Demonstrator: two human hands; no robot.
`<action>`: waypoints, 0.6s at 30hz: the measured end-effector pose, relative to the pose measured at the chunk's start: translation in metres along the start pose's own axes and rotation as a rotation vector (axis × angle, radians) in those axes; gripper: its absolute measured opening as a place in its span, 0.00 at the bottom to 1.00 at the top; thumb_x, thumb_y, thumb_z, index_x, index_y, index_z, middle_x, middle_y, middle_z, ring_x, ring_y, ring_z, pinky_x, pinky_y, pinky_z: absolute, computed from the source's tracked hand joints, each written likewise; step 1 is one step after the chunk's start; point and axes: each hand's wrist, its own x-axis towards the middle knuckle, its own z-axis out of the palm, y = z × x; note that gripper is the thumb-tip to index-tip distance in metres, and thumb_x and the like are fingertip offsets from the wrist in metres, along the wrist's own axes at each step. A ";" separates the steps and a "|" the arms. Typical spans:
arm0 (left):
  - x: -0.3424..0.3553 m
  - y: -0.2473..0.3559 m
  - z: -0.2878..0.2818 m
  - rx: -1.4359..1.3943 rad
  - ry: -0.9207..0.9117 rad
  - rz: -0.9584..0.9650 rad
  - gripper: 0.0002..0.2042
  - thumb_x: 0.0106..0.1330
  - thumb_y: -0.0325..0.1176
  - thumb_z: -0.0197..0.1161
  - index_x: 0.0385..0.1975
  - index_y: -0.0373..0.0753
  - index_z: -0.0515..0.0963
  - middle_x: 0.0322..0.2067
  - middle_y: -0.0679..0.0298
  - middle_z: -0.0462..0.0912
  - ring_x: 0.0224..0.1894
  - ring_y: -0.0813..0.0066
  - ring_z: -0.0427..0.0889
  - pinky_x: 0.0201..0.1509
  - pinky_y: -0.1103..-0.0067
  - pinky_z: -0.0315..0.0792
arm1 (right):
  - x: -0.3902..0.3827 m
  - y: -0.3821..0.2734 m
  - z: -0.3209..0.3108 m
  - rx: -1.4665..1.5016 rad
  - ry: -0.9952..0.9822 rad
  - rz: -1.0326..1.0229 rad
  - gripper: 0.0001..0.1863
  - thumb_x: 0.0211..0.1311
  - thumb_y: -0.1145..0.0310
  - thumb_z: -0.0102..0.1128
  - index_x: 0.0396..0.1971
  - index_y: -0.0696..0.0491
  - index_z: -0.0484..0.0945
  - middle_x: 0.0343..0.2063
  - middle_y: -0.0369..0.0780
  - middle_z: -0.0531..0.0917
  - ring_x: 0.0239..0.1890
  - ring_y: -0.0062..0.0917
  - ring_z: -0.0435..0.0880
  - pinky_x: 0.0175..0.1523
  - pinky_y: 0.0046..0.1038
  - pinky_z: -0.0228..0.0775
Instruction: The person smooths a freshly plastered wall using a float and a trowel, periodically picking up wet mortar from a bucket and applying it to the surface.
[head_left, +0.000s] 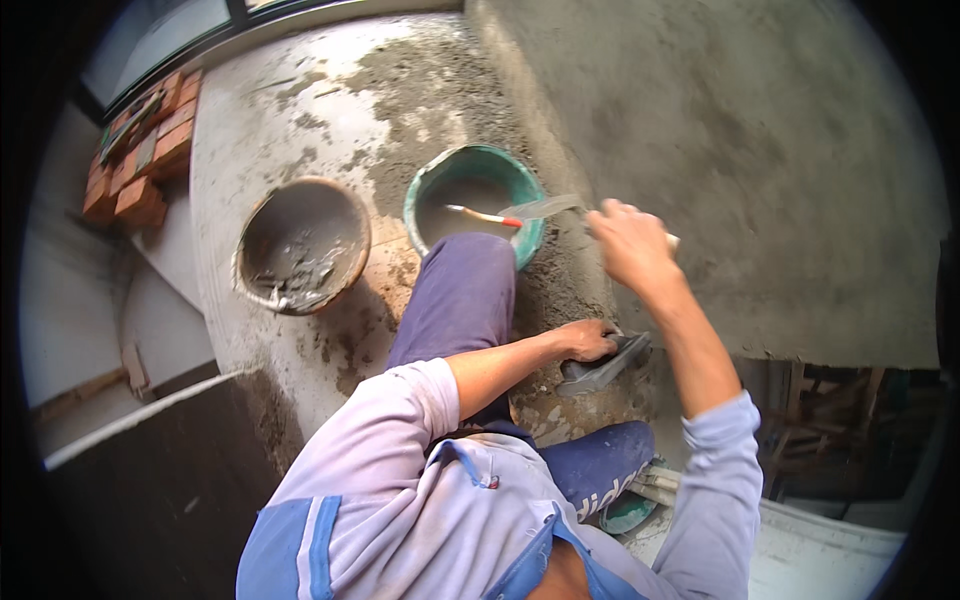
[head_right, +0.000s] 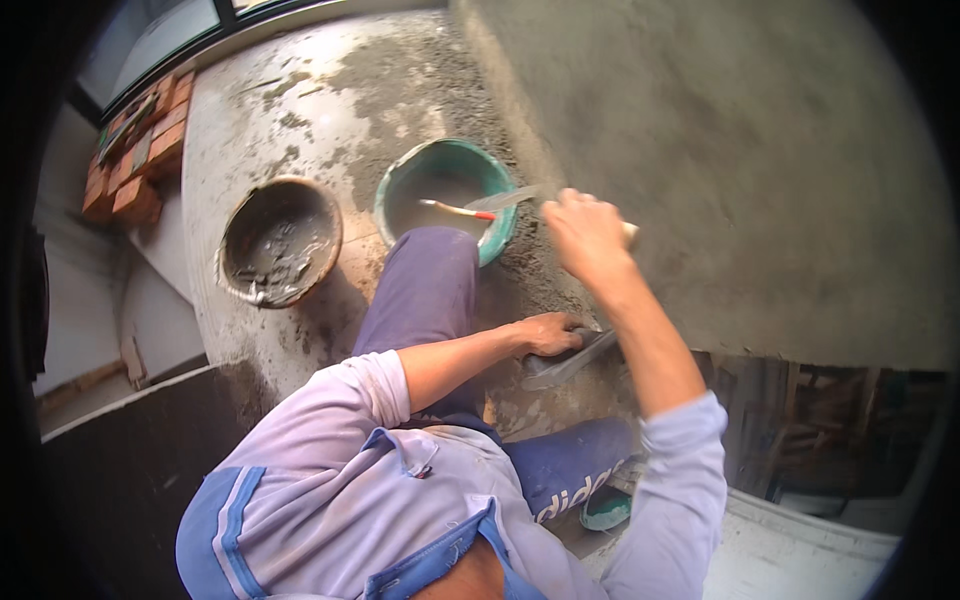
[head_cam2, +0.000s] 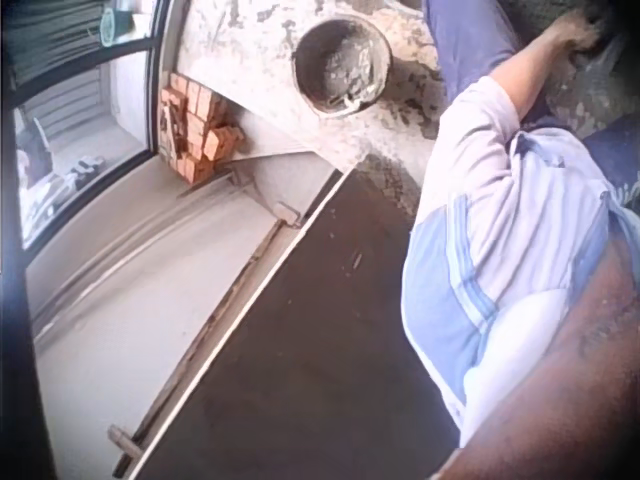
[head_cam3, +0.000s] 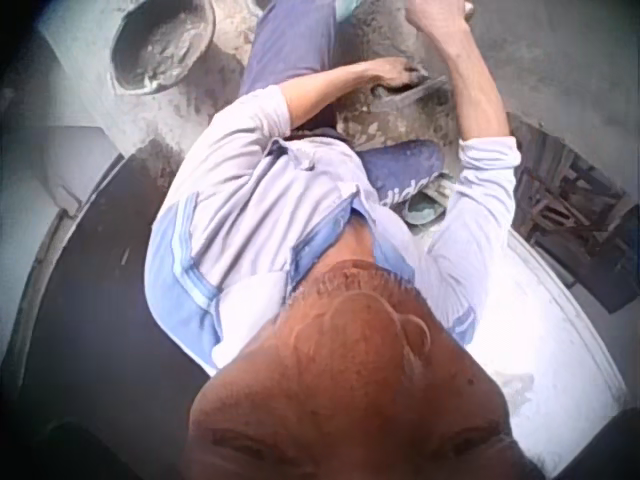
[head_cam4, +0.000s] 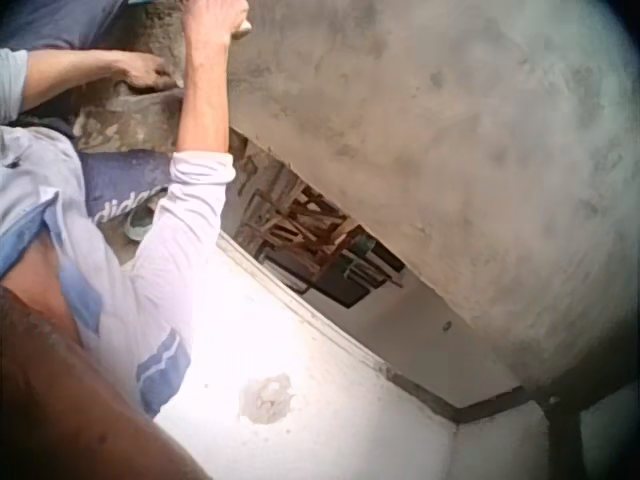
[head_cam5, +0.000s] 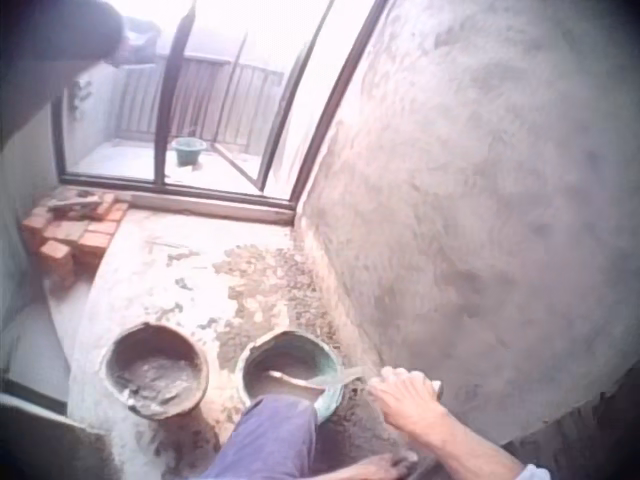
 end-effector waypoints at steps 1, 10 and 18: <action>0.004 0.005 0.005 0.172 -0.059 0.020 0.26 0.65 0.40 0.56 0.63 0.37 0.75 0.57 0.44 0.79 0.59 0.50 0.78 0.65 0.63 0.69 | 0.015 -0.003 0.020 -0.024 -0.090 -0.006 0.09 0.55 0.73 0.64 0.38 0.52 0.83 0.40 0.42 0.83 0.45 0.34 0.86 0.43 0.37 0.82; 0.039 -0.092 0.002 1.148 0.249 0.982 0.25 0.68 0.39 0.56 0.62 0.34 0.73 0.62 0.43 0.75 0.63 0.45 0.75 0.63 0.52 0.70 | 0.073 -0.053 0.064 0.098 -0.104 -0.011 0.11 0.61 0.63 0.62 0.37 0.49 0.89 0.37 0.36 0.88 0.42 0.32 0.88 0.39 0.42 0.80; -0.042 0.038 -0.021 0.262 0.220 0.475 0.26 0.74 0.36 0.58 0.70 0.35 0.65 0.66 0.49 0.71 0.70 0.60 0.68 0.74 0.67 0.60 | -0.216 -0.039 -0.016 1.300 0.762 -0.001 0.11 0.66 0.69 0.63 0.44 0.58 0.84 0.30 0.43 0.84 0.30 0.34 0.85 0.36 0.31 0.76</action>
